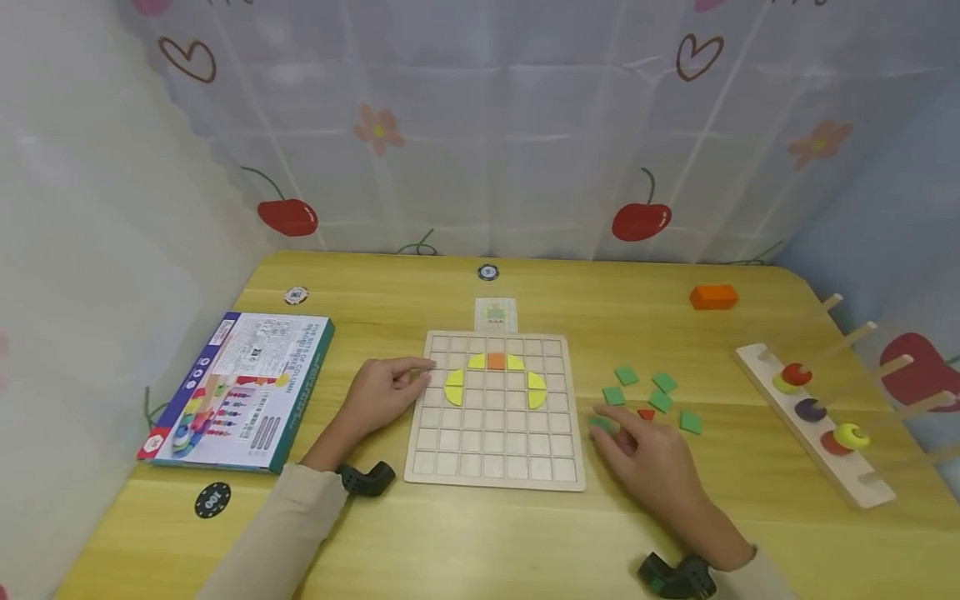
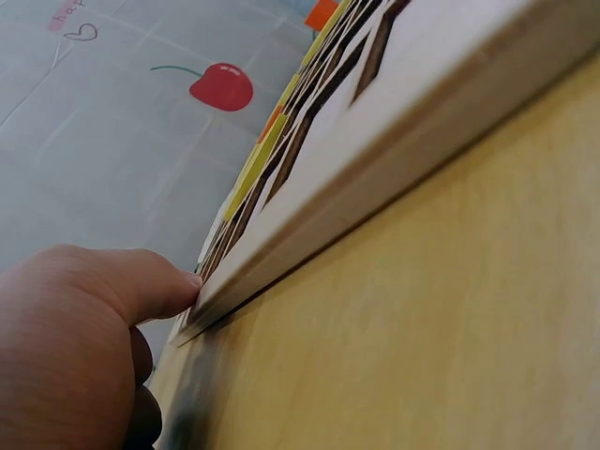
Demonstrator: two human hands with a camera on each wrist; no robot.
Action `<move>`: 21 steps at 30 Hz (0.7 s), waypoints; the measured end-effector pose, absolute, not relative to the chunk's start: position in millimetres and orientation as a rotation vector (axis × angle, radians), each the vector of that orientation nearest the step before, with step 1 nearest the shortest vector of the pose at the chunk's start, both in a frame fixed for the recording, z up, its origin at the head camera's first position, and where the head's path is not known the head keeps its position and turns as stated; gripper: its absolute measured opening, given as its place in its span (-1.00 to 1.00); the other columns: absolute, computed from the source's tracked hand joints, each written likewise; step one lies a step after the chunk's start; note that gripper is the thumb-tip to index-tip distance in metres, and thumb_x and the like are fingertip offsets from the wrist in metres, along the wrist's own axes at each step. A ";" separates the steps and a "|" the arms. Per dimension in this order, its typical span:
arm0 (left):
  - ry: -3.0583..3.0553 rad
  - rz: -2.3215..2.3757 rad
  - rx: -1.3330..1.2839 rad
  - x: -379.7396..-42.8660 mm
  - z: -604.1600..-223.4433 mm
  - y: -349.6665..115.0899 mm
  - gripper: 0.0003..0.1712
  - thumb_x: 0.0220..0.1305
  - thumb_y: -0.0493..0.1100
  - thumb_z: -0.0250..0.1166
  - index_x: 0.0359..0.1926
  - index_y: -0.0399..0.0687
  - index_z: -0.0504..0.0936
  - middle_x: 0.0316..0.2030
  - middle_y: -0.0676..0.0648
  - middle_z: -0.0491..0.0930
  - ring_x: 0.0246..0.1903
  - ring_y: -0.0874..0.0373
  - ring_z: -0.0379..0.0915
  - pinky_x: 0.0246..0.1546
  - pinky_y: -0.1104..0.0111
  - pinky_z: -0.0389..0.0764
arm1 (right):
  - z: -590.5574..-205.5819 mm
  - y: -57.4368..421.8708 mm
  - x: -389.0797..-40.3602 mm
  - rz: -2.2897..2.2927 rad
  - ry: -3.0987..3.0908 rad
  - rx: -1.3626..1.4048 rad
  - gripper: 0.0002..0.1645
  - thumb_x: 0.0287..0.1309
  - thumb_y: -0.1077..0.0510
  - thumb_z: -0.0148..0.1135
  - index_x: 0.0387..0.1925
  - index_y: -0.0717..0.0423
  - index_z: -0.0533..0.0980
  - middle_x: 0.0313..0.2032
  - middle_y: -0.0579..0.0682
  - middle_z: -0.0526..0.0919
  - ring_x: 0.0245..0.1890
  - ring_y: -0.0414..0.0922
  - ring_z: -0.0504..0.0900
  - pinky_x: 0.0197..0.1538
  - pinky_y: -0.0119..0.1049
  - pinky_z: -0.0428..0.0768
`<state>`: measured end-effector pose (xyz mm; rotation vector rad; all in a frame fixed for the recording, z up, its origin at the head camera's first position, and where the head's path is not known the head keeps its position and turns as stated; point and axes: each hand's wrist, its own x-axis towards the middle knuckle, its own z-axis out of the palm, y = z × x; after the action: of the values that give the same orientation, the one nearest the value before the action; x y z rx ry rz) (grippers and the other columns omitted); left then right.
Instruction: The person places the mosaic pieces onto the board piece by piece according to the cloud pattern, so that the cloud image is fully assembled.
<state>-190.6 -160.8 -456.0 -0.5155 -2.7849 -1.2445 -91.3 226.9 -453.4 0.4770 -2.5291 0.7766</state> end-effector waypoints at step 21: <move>-2.824 -1.222 -0.480 -190.5 -455.9 -159.6 -0.76 0.39 -0.06 0.36 0.03 0.12 0.79 -0.76 0.14 0.21 -0.73 0.27 0.07 -0.59 0.37 0.20 | -453.2 228.9 -83.5 0.591 -2.638 0.346 -0.56 -0.01 -0.01 0.61 -0.14 0.16 0.73 -0.73 -0.38 0.23 -0.75 -0.41 0.10 -0.65 -0.41 0.15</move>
<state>-190.5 -159.6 -455.9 -0.4800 -2.8242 -1.2217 -83.5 228.9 -453.2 0.3460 -2.6381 0.5912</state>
